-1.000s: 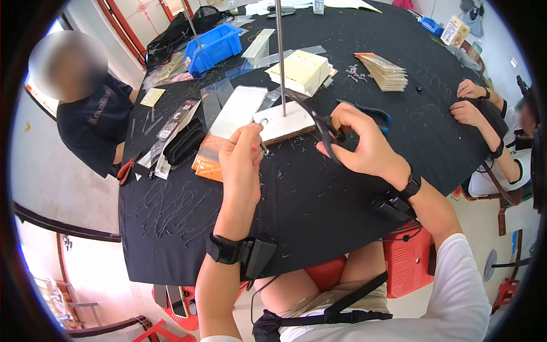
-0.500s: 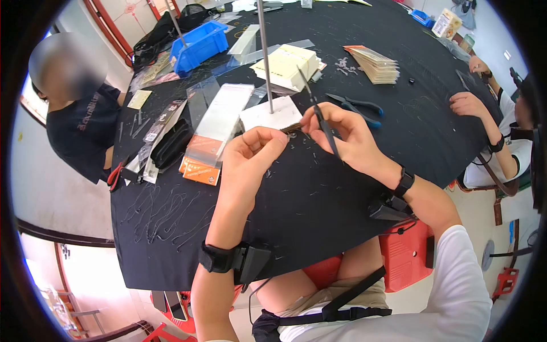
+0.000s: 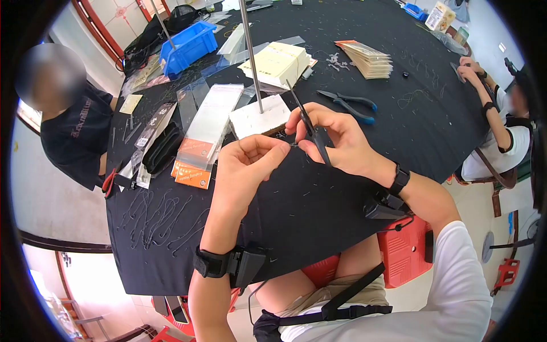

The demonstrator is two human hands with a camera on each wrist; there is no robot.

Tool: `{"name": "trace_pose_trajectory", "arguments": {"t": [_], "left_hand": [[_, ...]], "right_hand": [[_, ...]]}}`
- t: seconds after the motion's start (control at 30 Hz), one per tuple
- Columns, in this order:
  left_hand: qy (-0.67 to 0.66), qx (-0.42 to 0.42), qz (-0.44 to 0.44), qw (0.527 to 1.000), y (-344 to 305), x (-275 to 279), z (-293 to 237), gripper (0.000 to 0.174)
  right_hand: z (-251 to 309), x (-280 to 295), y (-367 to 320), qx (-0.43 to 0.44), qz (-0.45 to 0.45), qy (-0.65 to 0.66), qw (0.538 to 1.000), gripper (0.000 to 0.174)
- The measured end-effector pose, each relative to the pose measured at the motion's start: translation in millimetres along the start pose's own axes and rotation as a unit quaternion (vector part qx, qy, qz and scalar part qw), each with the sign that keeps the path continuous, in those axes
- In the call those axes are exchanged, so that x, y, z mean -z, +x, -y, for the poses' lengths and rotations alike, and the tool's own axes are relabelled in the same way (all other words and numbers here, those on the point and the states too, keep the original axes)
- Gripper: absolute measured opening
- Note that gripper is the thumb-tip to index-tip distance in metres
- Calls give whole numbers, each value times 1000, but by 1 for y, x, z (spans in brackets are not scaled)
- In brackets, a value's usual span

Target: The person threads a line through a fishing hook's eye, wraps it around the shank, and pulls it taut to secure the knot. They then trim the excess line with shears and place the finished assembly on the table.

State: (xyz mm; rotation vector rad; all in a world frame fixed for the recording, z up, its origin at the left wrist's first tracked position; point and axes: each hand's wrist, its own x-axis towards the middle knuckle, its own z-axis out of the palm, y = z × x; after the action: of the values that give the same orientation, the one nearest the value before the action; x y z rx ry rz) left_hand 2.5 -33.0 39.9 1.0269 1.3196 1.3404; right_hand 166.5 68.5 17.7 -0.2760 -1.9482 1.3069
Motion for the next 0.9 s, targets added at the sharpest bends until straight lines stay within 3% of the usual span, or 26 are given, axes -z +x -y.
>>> {"name": "trace_pose_trajectory", "arguments": {"t": [0.17, 0.23, 0.4, 0.7, 0.9], "left_hand": [[19, -4, -4, 1000, 1, -1, 2, 14], [27, -3, -4, 1000, 1, -1, 2, 14], [53, -8, 4, 999, 0, -1, 1, 15], [-33, 28, 44, 998, 2, 3, 7, 18], [0, 23, 48, 999, 1, 2, 2, 19]], "right_hand": [[3, -1, 0, -20, 0, 8, 1000, 15], [1, 1, 0, 32, 9, -31, 999, 13], [4, 1, 1, 9, 15, -32, 999, 11], [2, 1, 1, -2, 18, -12, 1000, 10], [5, 1, 1, -1, 17, -6, 1000, 11]]}}
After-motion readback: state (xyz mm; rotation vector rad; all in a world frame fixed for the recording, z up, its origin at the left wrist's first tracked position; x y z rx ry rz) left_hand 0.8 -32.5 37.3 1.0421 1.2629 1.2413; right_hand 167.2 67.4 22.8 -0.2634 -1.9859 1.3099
